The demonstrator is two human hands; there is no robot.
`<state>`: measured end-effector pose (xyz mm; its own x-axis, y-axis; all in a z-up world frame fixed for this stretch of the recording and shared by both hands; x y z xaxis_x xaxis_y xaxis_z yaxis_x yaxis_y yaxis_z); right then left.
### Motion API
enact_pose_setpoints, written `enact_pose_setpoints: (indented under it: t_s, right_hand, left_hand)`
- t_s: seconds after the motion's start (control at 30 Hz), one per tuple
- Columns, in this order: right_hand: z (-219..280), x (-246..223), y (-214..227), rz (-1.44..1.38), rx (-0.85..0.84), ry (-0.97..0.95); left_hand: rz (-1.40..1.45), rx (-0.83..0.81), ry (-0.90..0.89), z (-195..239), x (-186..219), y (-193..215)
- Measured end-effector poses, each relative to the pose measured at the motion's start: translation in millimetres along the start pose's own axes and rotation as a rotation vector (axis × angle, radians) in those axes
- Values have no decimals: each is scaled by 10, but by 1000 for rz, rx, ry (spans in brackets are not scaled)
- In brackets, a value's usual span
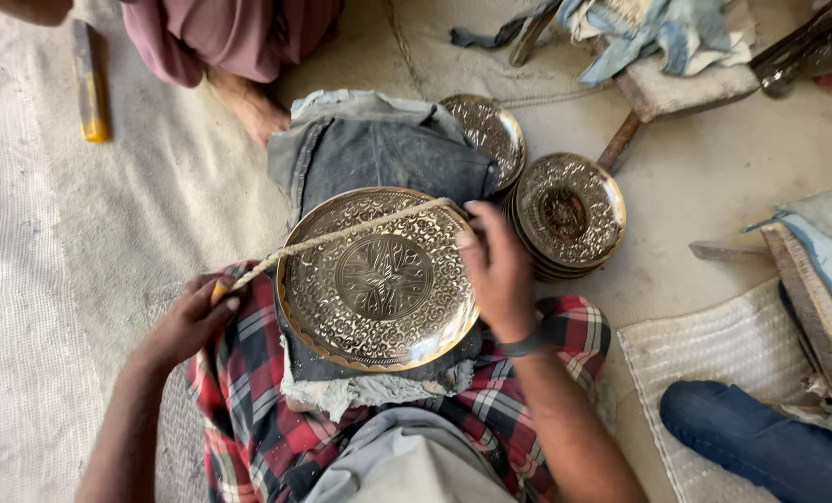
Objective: The person sits on the floor and uses a hammer and a small chisel to engrave intricate patterns onto a brass plate. They repeatedly strike the chisel to create detailed designs on the metal surface.
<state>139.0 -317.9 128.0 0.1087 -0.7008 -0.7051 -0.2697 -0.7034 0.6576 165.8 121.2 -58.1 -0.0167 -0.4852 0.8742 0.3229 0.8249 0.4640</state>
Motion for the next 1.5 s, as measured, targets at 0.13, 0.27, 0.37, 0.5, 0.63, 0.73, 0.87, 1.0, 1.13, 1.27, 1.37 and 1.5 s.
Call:
enact_pose_setpoints:
  t_s: [0.13, 0.27, 0.37, 0.5, 0.63, 0.73, 0.87, 1.0, 1.13, 1.27, 1.37, 1.5]
  right_hand:
    - [41, -253, -114, -21, 90, 154]
    - [10, -177, -171, -51, 69, 194]
    - [58, -146, -197, -18, 89, 151]
    - [204, -195, -245, -13, 161, 132]
    - [254, -148, -217, 26, 183, 88]
    - [310, -48, -206, 26, 191, 64]
    - [432, -32, -349, -18, 235, 52]
    - [561, 17, -432, -102, 266, 9]
    - [660, 115, -397, -30, 240, -53]
    - [594, 80, -438, -63, 206, -72]
    - [686, 194, -357, -118, 127, 8]
    - [1126, 969, 411, -195, 233, -96]
  left_hand:
    - [293, 48, 184, 236, -626, 273]
    - [248, 118, 551, 780, -1509, 452]
    - [681, 185, 491, 874, -1754, 117]
    - [797, 246, 406, 819, -1773, -81]
    - [594, 337, 383, 575, -1191, 83]
    - [312, 405, 269, 451, -208, 247]
    - [-315, 340, -178, 258, 1510, 192]
    - [-714, 252, -324, -167, 2485, -109]
    - [-651, 200, -418, -484, 2665, -75]
    - [-286, 30, -412, -630, 2461, 39]
    - [-77, 14, -506, -517, 2252, 70]
    - [178, 357, -85, -177, 1501, 407]
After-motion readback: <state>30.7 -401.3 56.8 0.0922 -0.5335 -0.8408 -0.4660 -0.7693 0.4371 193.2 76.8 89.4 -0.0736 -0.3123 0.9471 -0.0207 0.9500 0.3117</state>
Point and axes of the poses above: each hand's wrist, its own z-axis away from the middle knuckle, its own y-axis out of the back of the hand, x = y × z, the point moved 8 cm from there along -z, towards the middle knuckle, and after that the axes turned 3 degrees about z, right-handed, at the moved point
